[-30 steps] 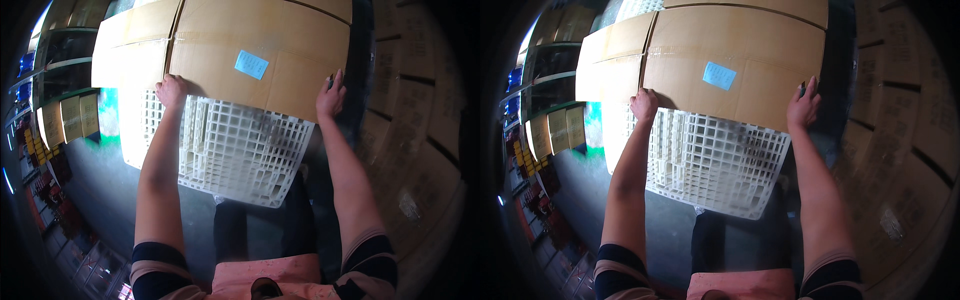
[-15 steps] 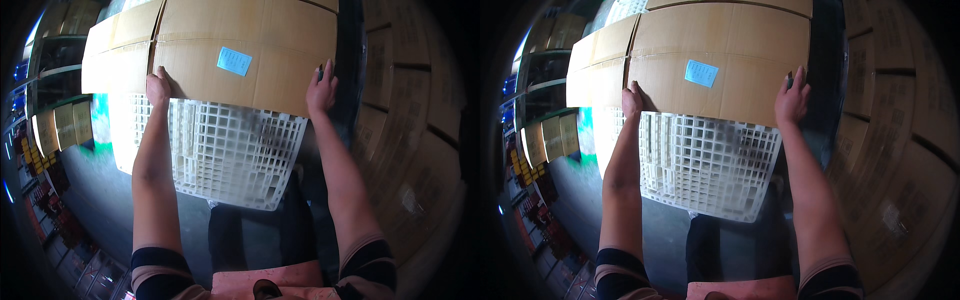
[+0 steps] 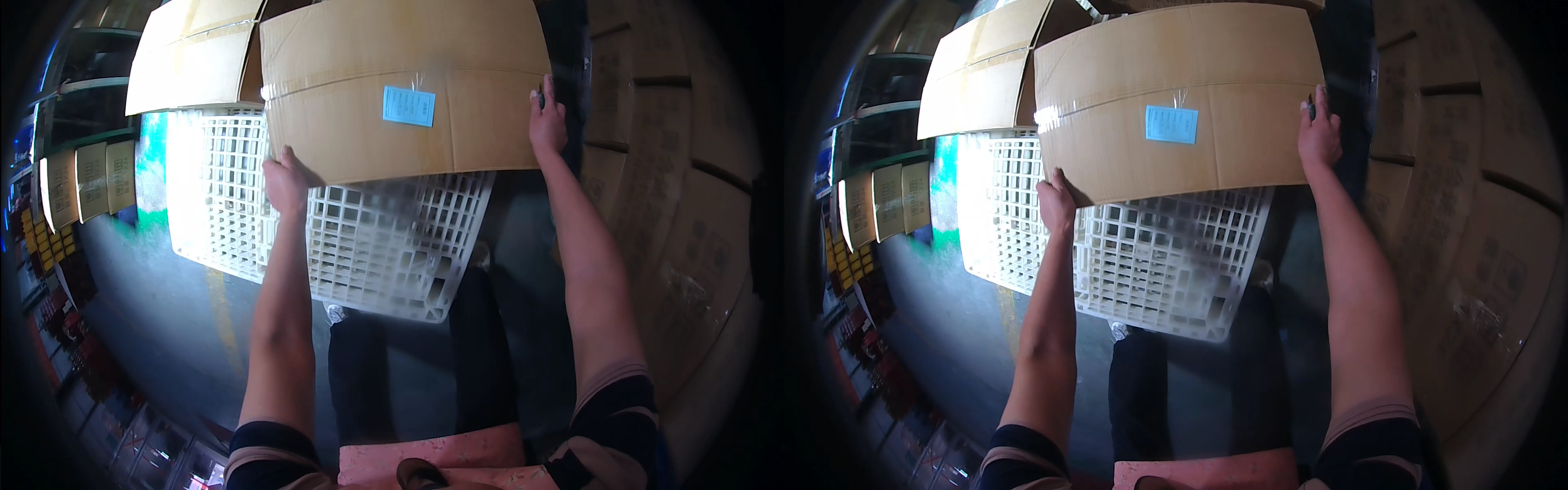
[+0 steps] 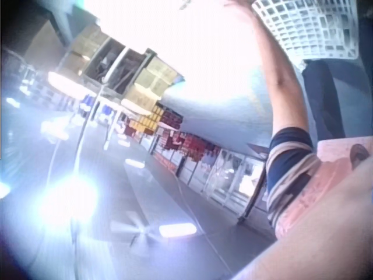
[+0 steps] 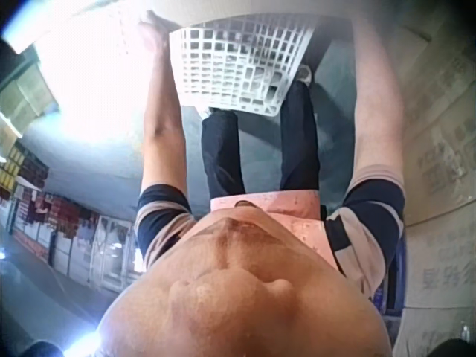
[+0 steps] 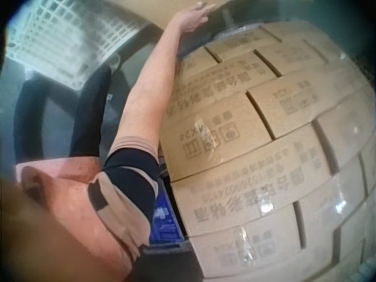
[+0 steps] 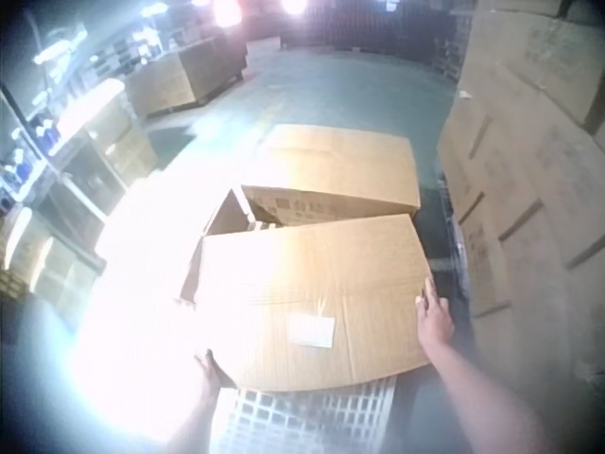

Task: The person places blue bottles from a conveyor belt into a cardboard box with compartments. They then close the box flaps and use a utility knife to cut tape on another box before continuing to pack more bottles.

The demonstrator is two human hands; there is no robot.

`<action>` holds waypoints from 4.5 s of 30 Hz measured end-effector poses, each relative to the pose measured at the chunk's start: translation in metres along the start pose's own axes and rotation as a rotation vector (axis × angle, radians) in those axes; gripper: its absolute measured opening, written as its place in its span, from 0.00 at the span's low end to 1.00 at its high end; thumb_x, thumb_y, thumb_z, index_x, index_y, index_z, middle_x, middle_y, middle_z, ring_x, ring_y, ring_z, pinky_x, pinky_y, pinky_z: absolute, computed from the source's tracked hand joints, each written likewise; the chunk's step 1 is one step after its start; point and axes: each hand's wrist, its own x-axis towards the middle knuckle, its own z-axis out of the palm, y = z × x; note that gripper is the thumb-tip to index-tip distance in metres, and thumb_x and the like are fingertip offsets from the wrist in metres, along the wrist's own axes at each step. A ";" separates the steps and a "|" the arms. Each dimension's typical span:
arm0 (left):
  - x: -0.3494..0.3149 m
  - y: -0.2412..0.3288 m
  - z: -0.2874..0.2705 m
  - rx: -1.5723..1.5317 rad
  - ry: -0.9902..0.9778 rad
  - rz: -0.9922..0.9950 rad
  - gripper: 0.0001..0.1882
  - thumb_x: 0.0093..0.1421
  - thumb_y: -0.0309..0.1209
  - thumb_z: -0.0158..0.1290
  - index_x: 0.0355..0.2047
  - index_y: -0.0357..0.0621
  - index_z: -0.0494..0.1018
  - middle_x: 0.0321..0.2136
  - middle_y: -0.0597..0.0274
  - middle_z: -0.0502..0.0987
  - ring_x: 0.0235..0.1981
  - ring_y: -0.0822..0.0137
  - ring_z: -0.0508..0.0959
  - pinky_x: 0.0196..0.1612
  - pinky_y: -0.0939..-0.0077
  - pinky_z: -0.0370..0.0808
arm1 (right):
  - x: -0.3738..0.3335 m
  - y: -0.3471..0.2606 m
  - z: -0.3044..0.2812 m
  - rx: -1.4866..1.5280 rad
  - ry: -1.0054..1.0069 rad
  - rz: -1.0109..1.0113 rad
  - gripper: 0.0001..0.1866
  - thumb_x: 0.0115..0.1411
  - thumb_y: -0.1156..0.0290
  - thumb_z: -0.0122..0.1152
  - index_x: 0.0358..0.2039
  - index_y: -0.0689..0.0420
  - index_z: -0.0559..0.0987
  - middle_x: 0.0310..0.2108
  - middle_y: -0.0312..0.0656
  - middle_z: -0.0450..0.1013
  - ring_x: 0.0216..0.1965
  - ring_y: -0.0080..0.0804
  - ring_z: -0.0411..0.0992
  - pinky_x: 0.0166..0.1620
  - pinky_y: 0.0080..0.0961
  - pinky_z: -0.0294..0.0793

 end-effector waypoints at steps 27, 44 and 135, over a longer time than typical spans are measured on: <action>-0.090 -0.448 -0.026 -0.498 -0.768 -0.446 0.40 0.63 0.63 0.33 0.42 0.34 0.75 0.35 0.51 0.79 0.32 0.58 0.80 0.32 0.69 0.76 | -0.370 0.158 0.022 0.160 0.086 0.398 0.27 0.68 0.51 0.39 0.60 0.55 0.65 0.54 0.54 0.67 0.55 0.50 0.66 0.57 0.36 0.64; -0.132 -0.346 0.037 -0.716 -0.877 -0.391 0.28 0.69 0.49 0.35 0.51 0.37 0.70 0.42 0.54 0.77 0.39 0.64 0.77 0.41 0.71 0.75 | -0.345 0.189 0.054 0.163 0.255 0.343 0.24 0.67 0.52 0.41 0.49 0.60 0.73 0.45 0.52 0.73 0.46 0.51 0.71 0.48 0.38 0.69; -0.097 -1.081 -1.111 -1.254 0.788 -0.248 0.22 0.67 0.44 0.40 0.27 0.37 0.68 0.23 0.61 0.71 0.27 0.71 0.68 0.34 0.68 0.69 | -1.163 -0.846 -0.103 0.948 -0.535 -0.361 0.25 0.65 0.52 0.46 0.48 0.62 0.72 0.45 0.48 0.73 0.43 0.40 0.74 0.42 0.36 0.74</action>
